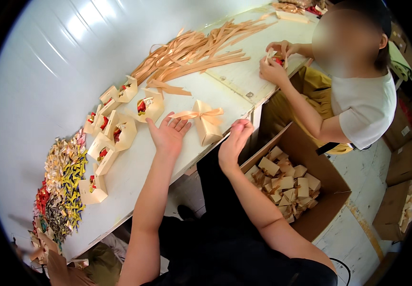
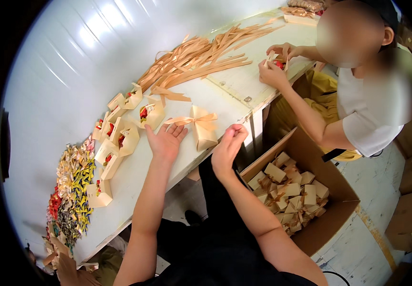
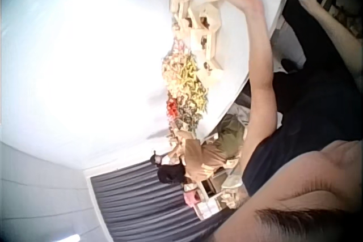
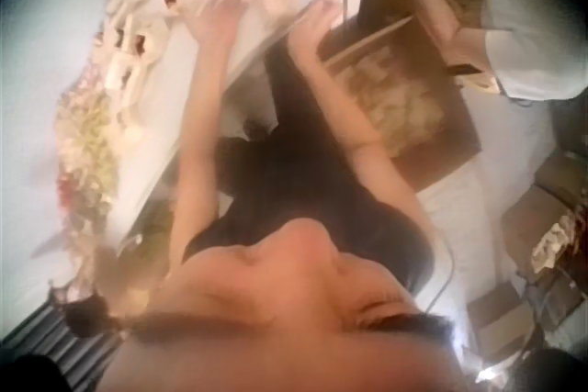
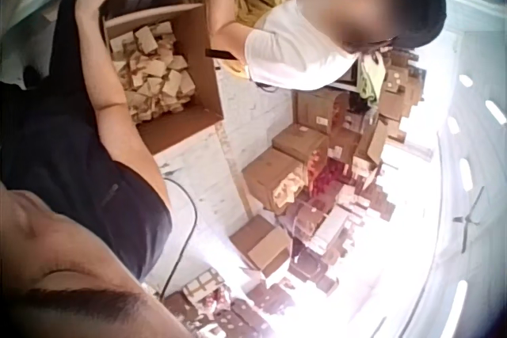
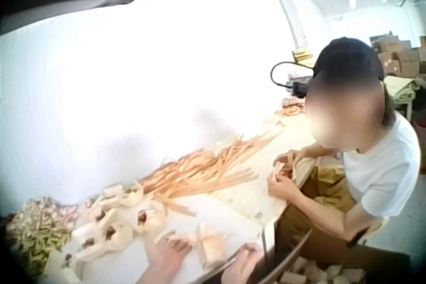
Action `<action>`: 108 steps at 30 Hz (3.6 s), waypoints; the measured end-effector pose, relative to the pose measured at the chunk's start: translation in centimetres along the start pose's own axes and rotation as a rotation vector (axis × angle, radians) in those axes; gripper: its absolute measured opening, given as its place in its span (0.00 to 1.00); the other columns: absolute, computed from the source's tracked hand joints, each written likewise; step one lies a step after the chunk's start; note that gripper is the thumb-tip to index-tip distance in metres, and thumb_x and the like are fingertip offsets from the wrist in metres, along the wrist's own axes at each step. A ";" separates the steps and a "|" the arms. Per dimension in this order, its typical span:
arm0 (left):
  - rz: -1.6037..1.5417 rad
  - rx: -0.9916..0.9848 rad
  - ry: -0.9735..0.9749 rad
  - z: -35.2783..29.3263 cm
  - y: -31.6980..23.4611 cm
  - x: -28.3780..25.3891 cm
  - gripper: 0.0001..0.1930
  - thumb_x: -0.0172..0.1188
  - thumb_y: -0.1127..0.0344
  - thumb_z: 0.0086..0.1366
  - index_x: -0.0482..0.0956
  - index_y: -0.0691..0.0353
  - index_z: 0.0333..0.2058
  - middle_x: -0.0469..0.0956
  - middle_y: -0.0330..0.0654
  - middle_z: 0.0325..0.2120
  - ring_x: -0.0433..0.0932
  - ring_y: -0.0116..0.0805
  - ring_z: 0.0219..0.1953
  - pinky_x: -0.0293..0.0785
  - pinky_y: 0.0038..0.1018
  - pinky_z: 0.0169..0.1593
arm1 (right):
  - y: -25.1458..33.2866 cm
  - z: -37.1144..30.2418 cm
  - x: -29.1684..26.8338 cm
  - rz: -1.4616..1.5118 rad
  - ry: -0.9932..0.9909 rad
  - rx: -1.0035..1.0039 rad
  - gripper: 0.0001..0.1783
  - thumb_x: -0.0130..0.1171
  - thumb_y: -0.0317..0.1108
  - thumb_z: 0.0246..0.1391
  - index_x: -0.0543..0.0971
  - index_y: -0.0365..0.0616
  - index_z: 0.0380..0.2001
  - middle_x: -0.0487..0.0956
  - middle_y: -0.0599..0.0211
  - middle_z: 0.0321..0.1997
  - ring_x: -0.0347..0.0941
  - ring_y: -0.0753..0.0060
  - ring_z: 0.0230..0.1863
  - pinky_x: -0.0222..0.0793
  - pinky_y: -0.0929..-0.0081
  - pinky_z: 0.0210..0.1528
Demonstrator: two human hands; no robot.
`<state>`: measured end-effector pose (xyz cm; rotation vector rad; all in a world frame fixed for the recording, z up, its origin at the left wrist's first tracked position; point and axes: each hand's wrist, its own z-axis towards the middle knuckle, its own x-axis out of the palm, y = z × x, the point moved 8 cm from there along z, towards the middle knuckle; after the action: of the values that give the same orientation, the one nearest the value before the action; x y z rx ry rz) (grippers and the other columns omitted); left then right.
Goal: The person assembles small wooden gift boxes by folding the sides and securing them with a thin wooden strip. They place a small wrapped item inside each box and tie a decorative ribbon around the wooden closure. The finished boxes are placed on the table alongside other completed units.
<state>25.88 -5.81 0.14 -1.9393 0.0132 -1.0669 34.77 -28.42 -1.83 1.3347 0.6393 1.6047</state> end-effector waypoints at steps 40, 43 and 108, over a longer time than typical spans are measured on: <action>0.829 0.356 -0.337 4.9 -12.6 -6.6 0.28 0.60 0.40 0.77 0.73 0.66 0.40 0.78 0.42 0.24 0.77 0.31 0.16 0.74 0.31 0.17 | -4.4 5.5 25.9 -0.357 0.993 -0.265 0.25 0.59 0.31 0.69 0.77 0.41 0.68 0.80 0.55 0.68 0.77 0.59 0.66 0.76 0.63 0.61; 0.856 0.326 -0.361 5.0 -11.8 -7.7 0.24 0.57 0.47 0.79 0.74 0.68 0.36 0.80 0.45 0.24 0.79 0.32 0.17 0.78 0.32 0.19 | -8.1 3.9 28.5 -0.380 1.095 -0.130 0.24 0.57 0.37 0.72 0.77 0.40 0.67 0.81 0.51 0.67 0.78 0.51 0.65 0.72 0.57 0.67; 1.077 0.603 0.211 -5.0 -12.9 -9.4 0.15 0.78 0.68 0.63 0.91 0.67 0.47 0.90 0.49 0.48 0.89 0.39 0.50 0.83 0.30 0.56 | -11.8 14.7 21.7 -0.737 0.942 0.101 0.18 0.67 0.47 0.69 0.87 0.41 0.35 0.85 0.65 0.36 0.79 0.70 0.37 0.75 0.67 0.43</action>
<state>11.65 2.14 4.08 -0.9934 0.6903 -0.4346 52.79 -6.44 2.48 0.2223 1.5657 1.4892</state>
